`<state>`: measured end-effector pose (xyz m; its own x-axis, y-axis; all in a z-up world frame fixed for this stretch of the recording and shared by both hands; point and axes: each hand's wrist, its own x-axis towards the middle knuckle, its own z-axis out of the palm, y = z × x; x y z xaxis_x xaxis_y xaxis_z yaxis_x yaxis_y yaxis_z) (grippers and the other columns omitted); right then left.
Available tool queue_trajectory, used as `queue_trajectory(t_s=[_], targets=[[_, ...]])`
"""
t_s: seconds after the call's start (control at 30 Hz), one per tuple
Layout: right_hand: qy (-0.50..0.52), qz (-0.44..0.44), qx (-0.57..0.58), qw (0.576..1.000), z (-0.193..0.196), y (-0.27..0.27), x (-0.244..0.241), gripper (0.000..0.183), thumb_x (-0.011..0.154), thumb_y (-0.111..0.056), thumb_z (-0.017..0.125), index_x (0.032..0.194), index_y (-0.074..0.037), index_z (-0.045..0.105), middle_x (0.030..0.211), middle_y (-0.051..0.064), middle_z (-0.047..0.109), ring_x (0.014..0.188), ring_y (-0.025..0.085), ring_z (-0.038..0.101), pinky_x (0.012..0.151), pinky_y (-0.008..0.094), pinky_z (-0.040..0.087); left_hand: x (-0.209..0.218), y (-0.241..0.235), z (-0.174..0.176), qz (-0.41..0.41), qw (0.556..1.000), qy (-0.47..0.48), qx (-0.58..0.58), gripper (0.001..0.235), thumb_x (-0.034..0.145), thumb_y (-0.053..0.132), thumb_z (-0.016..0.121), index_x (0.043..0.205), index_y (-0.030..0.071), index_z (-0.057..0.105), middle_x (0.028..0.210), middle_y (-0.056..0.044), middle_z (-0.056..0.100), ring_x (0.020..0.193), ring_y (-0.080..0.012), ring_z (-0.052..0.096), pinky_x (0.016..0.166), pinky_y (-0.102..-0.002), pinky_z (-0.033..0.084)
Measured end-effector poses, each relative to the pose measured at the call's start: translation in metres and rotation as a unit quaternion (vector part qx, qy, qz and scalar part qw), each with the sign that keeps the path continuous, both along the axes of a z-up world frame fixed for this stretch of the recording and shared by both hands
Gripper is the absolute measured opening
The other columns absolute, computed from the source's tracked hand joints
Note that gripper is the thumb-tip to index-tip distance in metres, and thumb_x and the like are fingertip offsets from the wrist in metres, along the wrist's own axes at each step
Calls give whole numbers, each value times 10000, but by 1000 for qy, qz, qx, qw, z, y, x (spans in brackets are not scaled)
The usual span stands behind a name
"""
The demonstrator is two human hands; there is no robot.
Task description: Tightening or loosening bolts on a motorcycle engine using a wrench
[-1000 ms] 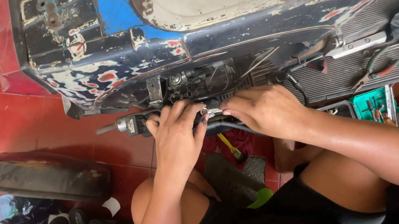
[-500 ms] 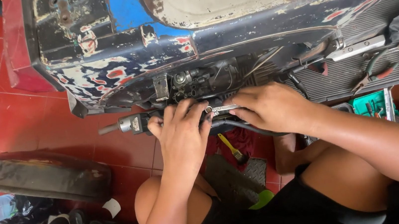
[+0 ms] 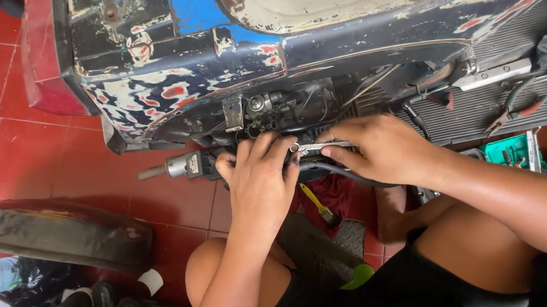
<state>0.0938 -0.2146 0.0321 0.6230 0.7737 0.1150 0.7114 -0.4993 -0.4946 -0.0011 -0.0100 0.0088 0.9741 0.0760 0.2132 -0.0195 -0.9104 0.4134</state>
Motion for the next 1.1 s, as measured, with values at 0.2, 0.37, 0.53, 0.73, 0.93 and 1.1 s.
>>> queue_trajectory(t_s=[0.2, 0.37, 0.53, 0.73, 0.93, 1.1], targets=[[-94, 15, 0, 995, -14, -5, -3, 180, 1009, -299, 637, 1029, -163, 754, 816, 54, 733, 769, 296, 733, 632, 405, 580, 1, 2, -2, -14, 1000, 1, -15, 157, 937, 281, 679, 1081, 243, 727, 946, 49, 642, 960, -193, 553, 918, -500, 265], [127, -4, 83, 988, -8, -2, 8, 145, 923, -204, 720, 1044, -144, 772, 795, 79, 784, 824, 318, 767, 657, 402, 590, 1, 3, -10, -20, 999, -2, -30, 231, 902, 264, 678, 1130, 244, 710, 986, 26, 646, 977, -230, 562, 904, -514, 277], [98, -6, 102, 990, 0, 3, 7, 149, 901, -188, 744, 1038, -140, 779, 778, 111, 780, 804, 336, 766, 645, 418, 591, 2, 6, -3, -17, 1000, -15, -21, 234, 919, 266, 667, 1148, 241, 705, 962, 16, 649, 965, -227, 570, 900, -489, 278], [-107, 35, 96, 989, 6, 2, 15, 151, 986, -240, 698, 966, -102, 756, 787, 93, 730, 774, 327, 722, 695, 420, 552, 1, 15, 6, -34, 994, 1, -107, 243, 910, 294, 717, 1153, 283, 700, 1049, 36, 668, 1005, -223, 577, 954, -480, 282], [-209, 67, 67, 973, -6, 9, 33, 291, 1034, -425, 612, 909, -169, 668, 813, 9, 623, 953, 245, 610, 855, 392, 370, 0, 9, -6, -22, 997, 22, -75, 235, 879, 261, 766, 1106, 262, 704, 1036, 33, 651, 1015, -231, 582, 945, -491, 288], [-211, 101, 36, 972, -25, 13, 50, 288, 1043, -451, 596, 967, -187, 687, 963, 33, 648, 1058, 273, 641, 821, 393, 434, -4, 0, -5, 23, 1000, -7, -6, 130, 892, 296, 751, 1006, 239, 725, 990, 49, 653, 970, -213, 589, 939, -503, 298]])
